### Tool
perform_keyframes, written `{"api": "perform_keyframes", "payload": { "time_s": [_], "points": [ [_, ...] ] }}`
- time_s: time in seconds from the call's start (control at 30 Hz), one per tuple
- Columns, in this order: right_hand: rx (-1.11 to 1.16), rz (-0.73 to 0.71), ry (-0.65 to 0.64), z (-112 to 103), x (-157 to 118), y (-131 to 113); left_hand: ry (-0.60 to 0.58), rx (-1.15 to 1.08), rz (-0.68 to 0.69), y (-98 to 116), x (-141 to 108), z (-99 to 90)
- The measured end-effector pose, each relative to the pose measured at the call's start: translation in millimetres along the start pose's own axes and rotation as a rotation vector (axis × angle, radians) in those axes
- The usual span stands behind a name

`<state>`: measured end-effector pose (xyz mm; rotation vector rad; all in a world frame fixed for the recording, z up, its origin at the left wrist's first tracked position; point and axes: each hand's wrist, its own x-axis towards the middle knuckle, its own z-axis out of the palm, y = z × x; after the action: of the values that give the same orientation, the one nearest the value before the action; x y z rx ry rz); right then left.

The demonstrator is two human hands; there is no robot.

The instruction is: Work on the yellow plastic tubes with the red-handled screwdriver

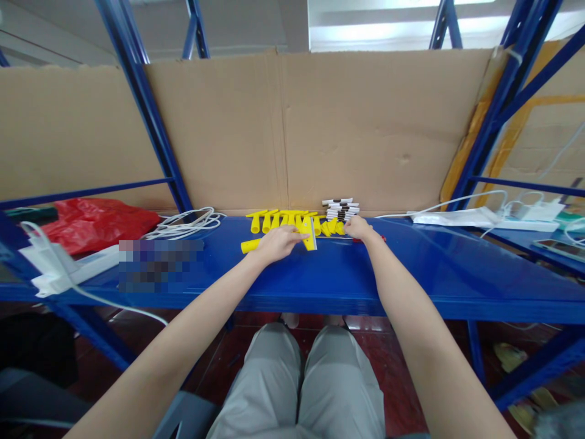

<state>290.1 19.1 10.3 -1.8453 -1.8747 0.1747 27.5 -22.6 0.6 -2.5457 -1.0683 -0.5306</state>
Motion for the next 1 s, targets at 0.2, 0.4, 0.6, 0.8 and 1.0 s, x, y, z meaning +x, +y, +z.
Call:
{"api": "perform_keyframes", "payload": {
  "time_s": [0.2, 0.4, 0.6, 0.8, 1.0],
  "points": [
    [0.253, -0.236, -0.027, 0, -16, -31, 0.006, -0.046, -0.015, -1, 0, 0.6],
    [0.366, -0.592, -0.106, 17, -21, -54, 0.005, -0.065, -0.031, -2, 0, -1.6],
    [0.225, -0.707, -0.053, 27, -16, -51, 0.028, -0.079, -0.018, -4, 0, 0.9],
    [0.116, -0.703, 0.009, 31, -17, -50, 0.059, -0.087, 0.001, -7, 0, 5.1],
    [0.072, -0.673, 0.002, 32, -21, -56, 0.023, -0.055, -0.016, -5, 0, 0.7]
  ]
}}
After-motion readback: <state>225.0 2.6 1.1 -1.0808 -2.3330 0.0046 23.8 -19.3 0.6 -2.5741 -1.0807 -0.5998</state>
